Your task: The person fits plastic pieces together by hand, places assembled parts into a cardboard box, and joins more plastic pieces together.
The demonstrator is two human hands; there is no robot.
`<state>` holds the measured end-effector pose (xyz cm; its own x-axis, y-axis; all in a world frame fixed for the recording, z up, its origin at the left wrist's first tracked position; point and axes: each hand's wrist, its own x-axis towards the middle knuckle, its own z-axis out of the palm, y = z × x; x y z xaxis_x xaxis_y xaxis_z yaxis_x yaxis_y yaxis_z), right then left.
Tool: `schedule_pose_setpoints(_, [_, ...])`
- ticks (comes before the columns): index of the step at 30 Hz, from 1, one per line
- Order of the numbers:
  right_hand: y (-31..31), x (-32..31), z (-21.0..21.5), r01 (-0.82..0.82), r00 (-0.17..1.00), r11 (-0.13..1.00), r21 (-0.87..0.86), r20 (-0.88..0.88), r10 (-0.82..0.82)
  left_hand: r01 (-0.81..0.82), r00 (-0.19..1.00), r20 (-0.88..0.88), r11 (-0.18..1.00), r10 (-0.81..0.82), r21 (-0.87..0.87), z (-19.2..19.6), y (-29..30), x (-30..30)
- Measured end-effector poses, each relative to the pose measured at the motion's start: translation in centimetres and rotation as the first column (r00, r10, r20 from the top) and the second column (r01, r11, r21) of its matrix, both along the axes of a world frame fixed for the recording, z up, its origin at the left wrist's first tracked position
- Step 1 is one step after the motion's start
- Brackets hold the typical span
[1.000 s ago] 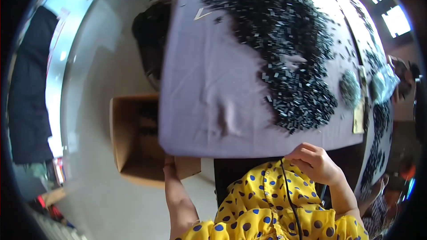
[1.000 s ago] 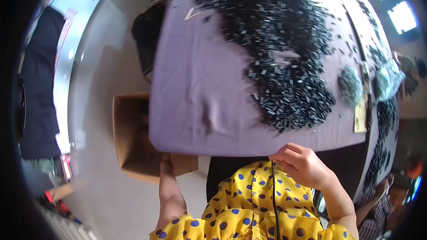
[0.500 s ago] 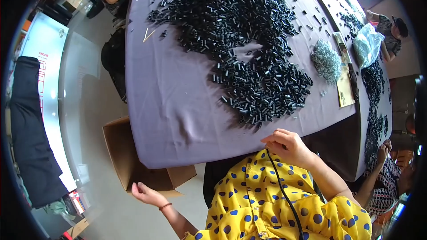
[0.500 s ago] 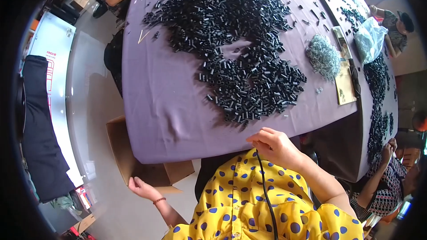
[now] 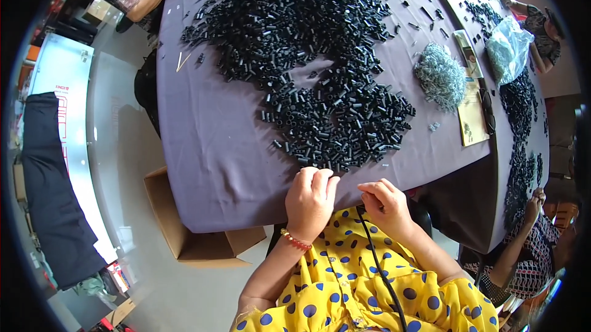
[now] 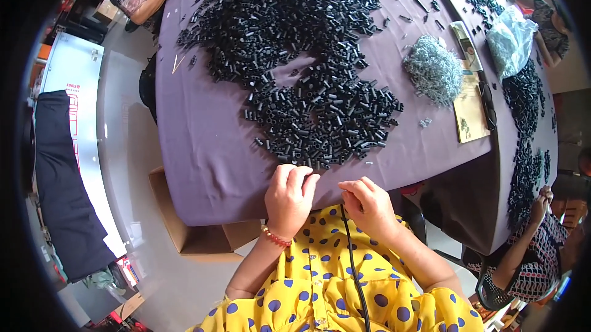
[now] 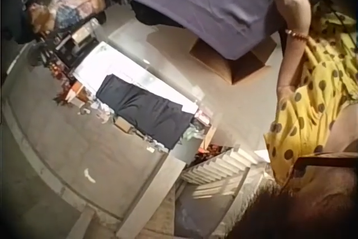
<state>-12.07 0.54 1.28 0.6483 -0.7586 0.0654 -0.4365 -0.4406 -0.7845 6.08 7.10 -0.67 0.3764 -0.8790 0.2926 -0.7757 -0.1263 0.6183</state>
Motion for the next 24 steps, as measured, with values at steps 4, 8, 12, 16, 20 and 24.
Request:
schedule_pose_setpoints(4, [-0.3,-1.1,0.1,0.164,0.986,0.985,0.045,0.028,-0.166,0.018,0.995,0.095,0.998,-0.023,0.056,0.4,0.1,0.3])
schedule_pose_setpoints(8, [-2.3,-2.3,-1.1,0.335,0.941,0.93,-0.153,0.003,-0.338,0.049,0.995,0.085,0.998,-0.053,0.045,0.0,0.1,0.3])
schedule_pose_setpoints(12, [-3.3,-2.1,-1.2,0.245,0.964,0.918,-0.312,-0.023,-0.266,0.009,0.999,0.046,1.0,-0.01,0.02,-0.3,0.2,0.0])
schedule_pose_setpoints(16, [-3.4,-1.8,-1.6,0.239,0.963,0.913,-0.33,-0.042,-0.267,-0.007,1.0,-0.025,1.0,0.006,-0.028,1.0,0.5,-0.2])
schedule_pose_setpoints(20, [-3.6,-1.7,-1.9,0.164,0.975,0.897,-0.41,-0.07,-0.21,-0.022,0.976,-0.217,1.0,0.02,-0.009,2.0,1.4,-0.1])
schedule_pose_setpoints(24, [-3.8,-1.6,-1.7,0.061,0.977,0.884,-0.463,-0.152,-0.147,0.068,0.15,-0.985,0.993,0.082,0.093,2.1,1.4,0.5])
